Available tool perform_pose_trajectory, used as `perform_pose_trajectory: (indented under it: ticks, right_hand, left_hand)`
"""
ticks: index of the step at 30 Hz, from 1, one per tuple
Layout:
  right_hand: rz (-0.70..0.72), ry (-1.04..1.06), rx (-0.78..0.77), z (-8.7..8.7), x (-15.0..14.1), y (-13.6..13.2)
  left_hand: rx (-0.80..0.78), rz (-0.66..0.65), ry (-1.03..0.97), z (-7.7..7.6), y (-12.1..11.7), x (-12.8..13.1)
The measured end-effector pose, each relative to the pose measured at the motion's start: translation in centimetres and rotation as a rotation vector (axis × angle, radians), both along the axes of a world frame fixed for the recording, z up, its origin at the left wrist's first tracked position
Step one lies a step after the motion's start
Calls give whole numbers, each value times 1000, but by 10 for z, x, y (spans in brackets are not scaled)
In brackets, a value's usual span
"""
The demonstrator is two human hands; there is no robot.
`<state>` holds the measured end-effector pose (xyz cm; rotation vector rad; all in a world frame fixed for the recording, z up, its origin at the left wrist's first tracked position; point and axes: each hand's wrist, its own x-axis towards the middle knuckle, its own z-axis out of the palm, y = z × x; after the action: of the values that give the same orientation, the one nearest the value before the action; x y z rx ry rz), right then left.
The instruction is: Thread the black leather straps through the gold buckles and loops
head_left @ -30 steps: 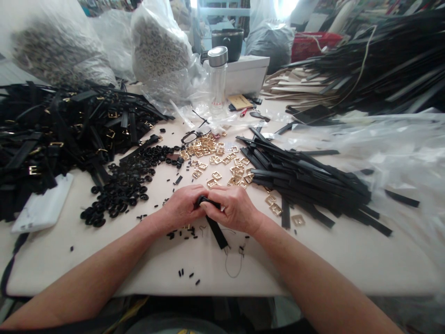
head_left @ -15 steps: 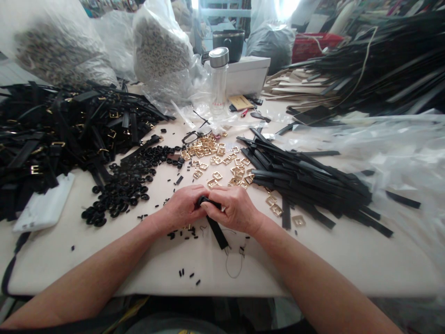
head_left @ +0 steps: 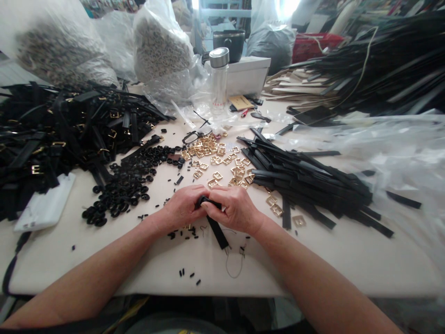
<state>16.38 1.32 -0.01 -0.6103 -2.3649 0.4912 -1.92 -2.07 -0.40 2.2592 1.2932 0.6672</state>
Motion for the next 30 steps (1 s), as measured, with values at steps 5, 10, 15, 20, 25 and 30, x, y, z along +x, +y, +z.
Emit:
perform_pose_trajectory:
  ticks: [5, 10, 15, 20, 25, 30]
  right_hand:
    - [2, -6, -7, 0, 0, 0]
    - [-7, -1, 6, 0, 0, 0]
    - [-1, 13, 28, 1, 0, -1]
    - [8, -3, 38, 4, 0, -2]
    - [12, -19, 34, 4, 0, -2]
    - [10, -26, 15, 3, 0, -1]
  left_hand:
    - [-4, 18, -2, 0, -1, 0]
    - [-7, 6, -8, 1, 0, 1]
    - [9, -3, 6, 1, 0, 0]
    - [11, 2, 27, 1, 0, 0]
    - [18, -8, 10, 0, -1, -1]
    - [18, -5, 15, 0, 0, -1]
